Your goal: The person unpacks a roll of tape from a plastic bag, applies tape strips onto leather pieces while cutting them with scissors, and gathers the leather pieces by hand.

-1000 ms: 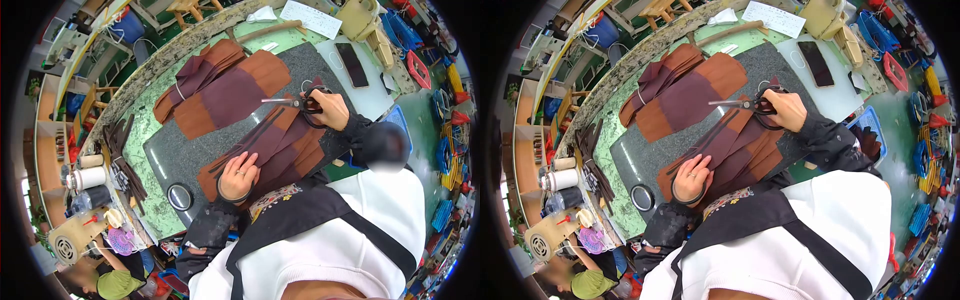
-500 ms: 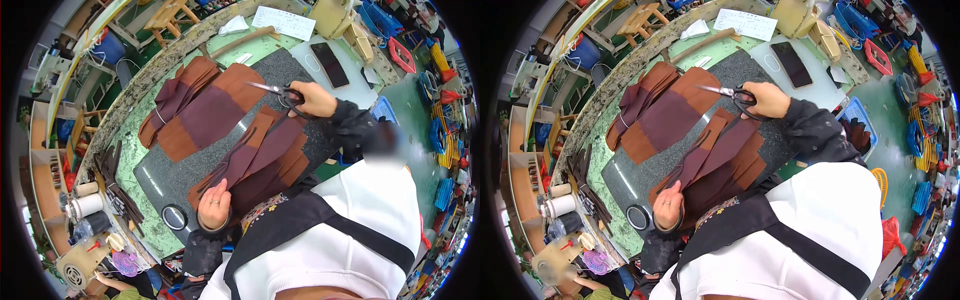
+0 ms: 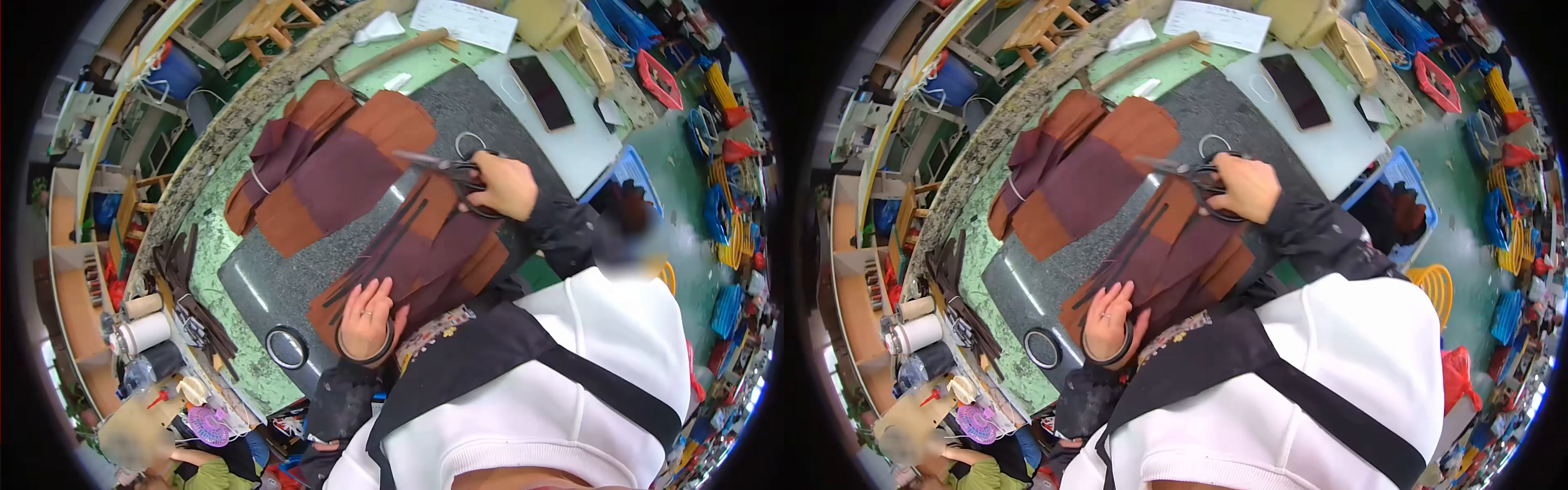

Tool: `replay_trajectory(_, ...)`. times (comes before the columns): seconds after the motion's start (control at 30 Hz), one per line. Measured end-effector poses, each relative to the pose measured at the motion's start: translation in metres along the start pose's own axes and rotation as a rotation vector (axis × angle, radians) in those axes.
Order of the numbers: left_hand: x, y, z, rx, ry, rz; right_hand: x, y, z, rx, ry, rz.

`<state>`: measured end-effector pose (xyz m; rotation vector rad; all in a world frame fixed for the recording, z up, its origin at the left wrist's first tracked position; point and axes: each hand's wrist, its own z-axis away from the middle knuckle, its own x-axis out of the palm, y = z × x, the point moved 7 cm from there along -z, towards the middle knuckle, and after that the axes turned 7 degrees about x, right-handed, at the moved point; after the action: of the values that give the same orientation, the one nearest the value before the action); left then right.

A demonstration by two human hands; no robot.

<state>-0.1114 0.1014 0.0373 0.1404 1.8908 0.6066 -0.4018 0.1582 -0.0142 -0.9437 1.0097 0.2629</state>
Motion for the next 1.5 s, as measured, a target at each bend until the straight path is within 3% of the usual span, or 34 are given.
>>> replay_trajectory(0.13, -0.022, -0.009, -0.007, -0.210, 0.181, 0.285, -0.016, -0.031, 0.007, 0.001, -0.051, -0.068)
replay_trajectory(0.2, -0.022, -0.009, -0.034, -0.401, 0.132, 0.700, -0.004, -0.087, 0.026, -0.134, -0.436, -0.757)
replay_trajectory(0.27, -0.019, -0.012, -0.045, -0.408, 0.134, 0.709, 0.008, -0.121, 0.035, -0.132, -0.599, -0.898)
replay_trajectory(0.4, -0.014, -0.018, -0.065, -0.398, 0.090, 0.800, 0.025, -0.132, 0.031, -0.171, -0.633, -1.022)
replay_trajectory(0.53, -0.025, -0.018, -0.073, -0.400, -0.074, 0.314, 0.025, -0.136, 0.023, -0.217, -0.475, -0.973)
replay_trajectory(0.6, -0.056, -0.048, -0.067, -0.222, -0.067, -0.253, -0.006, -0.126, 0.007, -0.303, -0.139, -0.606)
replay_trajectory(0.63, -0.080, -0.067, -0.056, -0.327, 0.026, -0.321, -0.016, -0.107, -0.009, -0.195, -0.059, -0.760)
replay_trajectory(0.7, -0.073, -0.151, -0.005, -0.593, 0.316, 0.410, -0.025, -0.081, -0.043, -0.145, -0.067, -0.905)
replay_trajectory(1.07, -0.062, -0.212, -0.016, -0.679, 0.271, 0.316, 0.022, -0.083, -0.108, -0.234, 0.119, -0.368)
replay_trajectory(1.2, -0.057, -0.206, -0.030, -0.502, 0.246, -0.184, 0.023, -0.082, -0.112, -0.430, 0.334, 0.134)
replay_trajectory(1.3, -0.064, -0.214, -0.031, -0.588, 0.223, 0.027, -0.004, -0.094, -0.114, -0.394, 0.265, 0.132)
replay_trajectory(1.37, -0.062, -0.213, -0.022, -0.681, 0.178, 0.245, 0.021, -0.120, -0.077, -0.218, -0.606, -0.400)
replay_trajectory(1.43, -0.058, -0.219, -0.013, -0.714, 0.179, 0.290, 0.051, -0.149, -0.016, 0.280, -1.205, -0.806)
replay_trajectory(1.47, -0.054, -0.228, -0.011, -0.731, 0.189, 0.345, 0.085, -0.149, 0.009, 0.506, -1.499, -0.835)
replay_trajectory(1.5, -0.050, -0.235, -0.009, -0.747, 0.195, 0.401, 0.108, -0.153, 0.019, 0.533, -1.653, -0.840)
